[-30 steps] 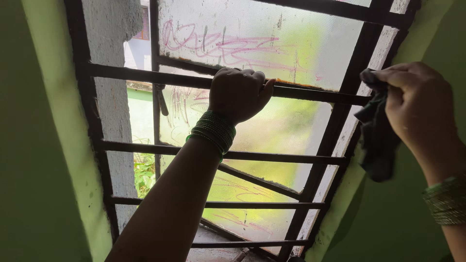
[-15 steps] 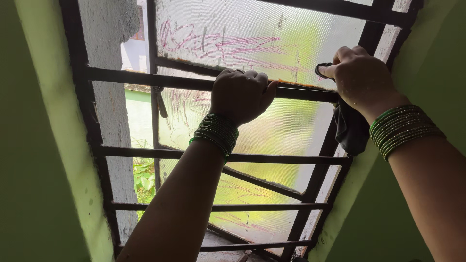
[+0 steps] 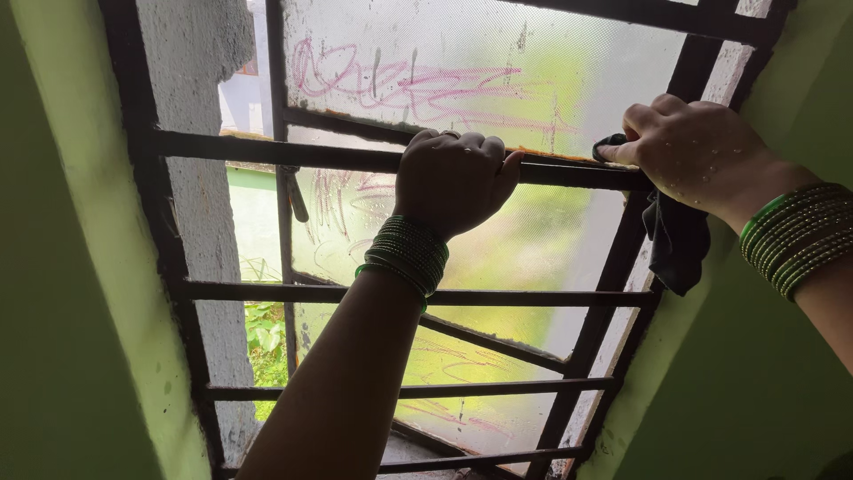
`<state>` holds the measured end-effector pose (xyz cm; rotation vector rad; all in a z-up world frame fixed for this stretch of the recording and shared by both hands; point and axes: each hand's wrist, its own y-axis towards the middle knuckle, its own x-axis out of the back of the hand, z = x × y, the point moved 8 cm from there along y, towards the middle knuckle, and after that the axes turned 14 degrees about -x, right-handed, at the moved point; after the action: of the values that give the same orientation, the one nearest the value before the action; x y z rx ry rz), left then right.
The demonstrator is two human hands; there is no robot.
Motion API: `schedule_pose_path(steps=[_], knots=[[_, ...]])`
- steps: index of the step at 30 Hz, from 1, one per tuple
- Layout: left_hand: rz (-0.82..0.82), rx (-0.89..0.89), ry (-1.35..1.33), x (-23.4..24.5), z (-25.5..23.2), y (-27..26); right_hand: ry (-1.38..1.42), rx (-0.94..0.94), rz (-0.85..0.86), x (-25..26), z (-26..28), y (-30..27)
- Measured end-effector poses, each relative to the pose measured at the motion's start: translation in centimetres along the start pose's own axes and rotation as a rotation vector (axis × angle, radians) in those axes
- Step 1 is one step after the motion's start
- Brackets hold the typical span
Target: The person wipes the glass of a barred window using a cloth, moving their hands across the panes and along the metal bars.
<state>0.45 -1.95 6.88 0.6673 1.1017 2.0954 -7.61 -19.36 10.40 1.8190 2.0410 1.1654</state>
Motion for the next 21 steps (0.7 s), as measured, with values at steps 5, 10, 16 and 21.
schedule_pose_path(steps=[5,10,16,21], knots=[[-0.050,-0.021,0.034,0.2,-0.2,-0.1,0.032,-0.063,-0.029,0.7,0.7,1.2],[-0.032,-0.005,0.011,0.3,-0.1,0.0,-0.015,-0.073,0.021,-0.3,-0.2,0.7],[-0.033,0.003,0.011,0.6,-0.1,0.0,-0.132,-0.044,0.027,-2.1,-1.2,0.4],[-0.042,-0.010,0.025,0.3,-0.1,0.0,-0.058,-0.061,0.006,-0.6,-0.1,0.7]])
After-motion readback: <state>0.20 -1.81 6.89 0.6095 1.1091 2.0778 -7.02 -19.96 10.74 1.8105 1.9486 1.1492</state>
